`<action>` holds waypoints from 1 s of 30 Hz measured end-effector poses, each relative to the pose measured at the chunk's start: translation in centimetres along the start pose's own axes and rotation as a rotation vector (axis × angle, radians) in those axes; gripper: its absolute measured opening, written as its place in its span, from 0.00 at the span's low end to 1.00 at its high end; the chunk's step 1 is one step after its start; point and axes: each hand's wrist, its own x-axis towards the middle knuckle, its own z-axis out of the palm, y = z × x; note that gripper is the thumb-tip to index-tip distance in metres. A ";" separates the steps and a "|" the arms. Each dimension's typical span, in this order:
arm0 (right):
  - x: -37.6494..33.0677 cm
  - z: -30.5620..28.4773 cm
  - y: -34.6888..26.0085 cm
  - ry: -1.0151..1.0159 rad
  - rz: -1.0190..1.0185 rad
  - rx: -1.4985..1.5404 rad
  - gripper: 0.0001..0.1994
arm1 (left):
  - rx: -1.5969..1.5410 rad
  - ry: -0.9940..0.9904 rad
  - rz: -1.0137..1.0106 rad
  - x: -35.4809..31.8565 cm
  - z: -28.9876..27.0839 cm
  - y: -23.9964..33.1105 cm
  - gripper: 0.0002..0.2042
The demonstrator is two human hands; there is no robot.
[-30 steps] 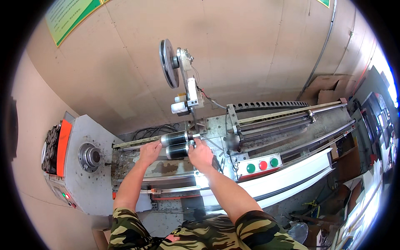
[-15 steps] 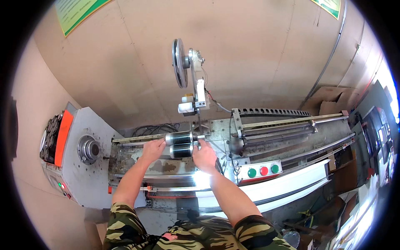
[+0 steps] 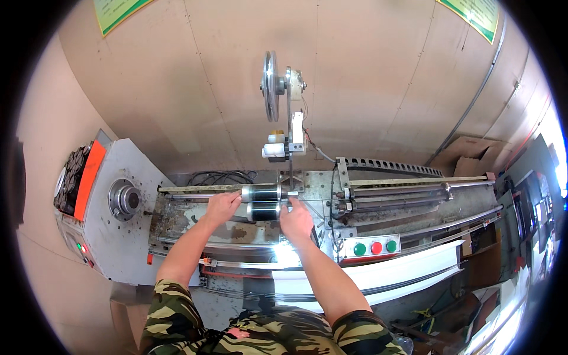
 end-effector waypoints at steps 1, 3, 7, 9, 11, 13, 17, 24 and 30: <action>0.0 -0.1 -0.2 -0.007 0.009 -0.002 0.20 | -0.006 0.008 0.000 0.0 0.1 0.0 0.17; 0.0 -0.3 -0.4 -0.006 0.016 -0.018 0.20 | -0.007 0.004 -0.006 0.0 0.1 0.0 0.17; 0.2 -0.1 0.1 0.005 0.000 -0.017 0.21 | 0.002 -0.013 -0.001 0.2 -0.1 0.4 0.16; 0.3 -0.1 0.3 0.000 0.002 -0.010 0.21 | -0.004 -0.004 0.006 0.2 -0.1 0.5 0.16; 0.3 0.0 0.4 0.003 -0.002 -0.002 0.21 | -0.013 0.007 0.006 0.2 -0.1 0.6 0.16; 0.3 0.0 0.4 0.017 -0.015 0.005 0.21 | 0.004 0.017 0.008 0.1 0.1 0.4 0.15; 0.4 0.1 0.7 0.024 -0.014 -0.014 0.20 | 0.013 0.007 -0.001 0.3 0.1 0.6 0.16; 0.3 -0.2 0.5 0.019 -0.013 -0.009 0.20 | -0.005 0.006 -0.006 0.3 -0.1 0.8 0.17; 0.3 -0.6 0.3 0.022 -0.007 -0.013 0.19 | 0.003 -0.015 -0.020 0.4 -0.1 1.2 0.17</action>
